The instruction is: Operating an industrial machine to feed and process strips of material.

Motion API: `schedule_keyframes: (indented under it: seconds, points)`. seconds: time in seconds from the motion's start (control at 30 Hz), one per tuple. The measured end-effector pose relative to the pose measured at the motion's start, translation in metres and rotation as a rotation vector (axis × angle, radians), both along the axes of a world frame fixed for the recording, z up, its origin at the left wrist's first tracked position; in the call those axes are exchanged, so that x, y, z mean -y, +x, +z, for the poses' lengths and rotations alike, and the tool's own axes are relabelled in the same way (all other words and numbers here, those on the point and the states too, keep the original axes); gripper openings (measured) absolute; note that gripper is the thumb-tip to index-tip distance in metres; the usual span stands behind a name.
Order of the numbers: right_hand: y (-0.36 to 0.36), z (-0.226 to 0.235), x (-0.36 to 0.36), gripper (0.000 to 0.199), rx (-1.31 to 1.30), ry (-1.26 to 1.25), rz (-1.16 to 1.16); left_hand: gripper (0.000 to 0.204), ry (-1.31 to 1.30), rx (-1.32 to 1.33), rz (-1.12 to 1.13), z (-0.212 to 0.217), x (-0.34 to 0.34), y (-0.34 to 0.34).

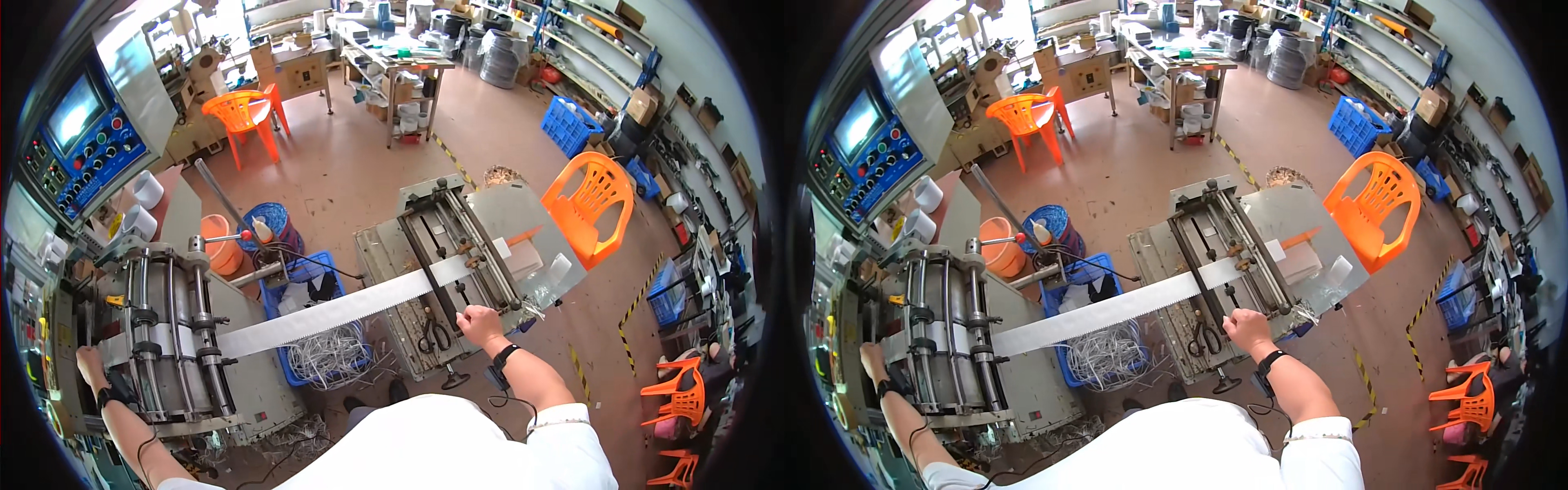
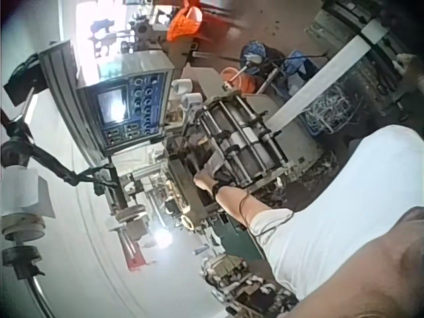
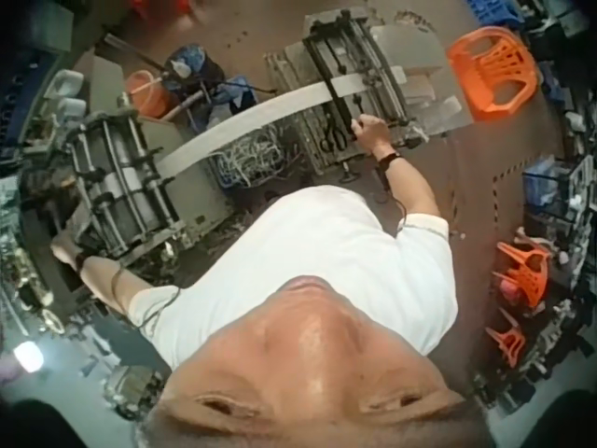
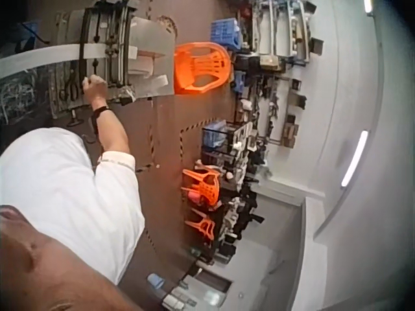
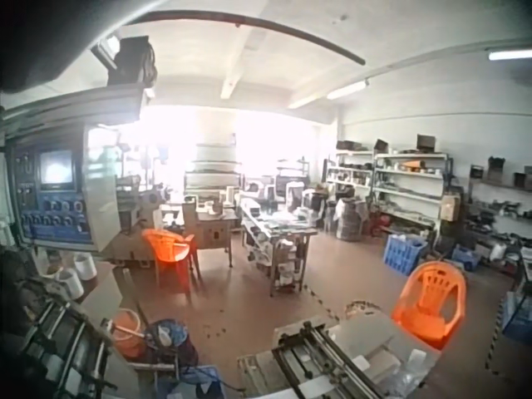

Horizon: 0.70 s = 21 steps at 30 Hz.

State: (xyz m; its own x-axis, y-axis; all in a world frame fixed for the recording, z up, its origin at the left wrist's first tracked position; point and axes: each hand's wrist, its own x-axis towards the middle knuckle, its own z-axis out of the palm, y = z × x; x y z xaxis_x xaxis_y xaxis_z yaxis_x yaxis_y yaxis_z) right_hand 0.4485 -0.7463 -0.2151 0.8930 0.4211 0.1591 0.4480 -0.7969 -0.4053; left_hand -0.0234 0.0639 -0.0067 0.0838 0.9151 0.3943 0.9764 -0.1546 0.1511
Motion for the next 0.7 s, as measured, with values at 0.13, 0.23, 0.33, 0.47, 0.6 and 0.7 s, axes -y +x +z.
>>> schedule_keyframes:
  seconds: [0.13, 0.23, 0.33, 0.47, 0.6, 0.7]
  points:
    - [0.0, -0.001, 0.001, 0.029, 0.004, 0.003, 0.004, 0.027, -0.079, -0.064, 0.033, 0.015, 0.017, 0.011]
    - [-0.001, -0.001, 0.003, 0.028, -0.003, 0.003, -0.002, 0.027, -0.068, -0.076, 0.0, 0.007, 0.002, 0.006]
    - [-0.002, -0.001, 0.003, 0.029, 0.013, 0.007, 0.009, 0.027, 0.009, -0.051, -0.071, -0.005, -0.013, -0.01]
    - [-0.002, 0.0, 0.003, 0.029, -0.003, -0.01, 0.0, 0.03, -0.018, -0.026, -0.067, -0.007, -0.017, -0.008]
    - [-0.001, 0.001, 0.001, 0.03, 0.008, -0.008, 0.004, 0.034, -0.036, -0.002, -0.072, -0.025, -0.064, -0.035]
    - [-0.002, 0.004, 0.004, 0.03, -0.015, -0.023, -0.017, 0.038, 0.055, 0.007, -0.115, -0.037, -0.092, -0.034]
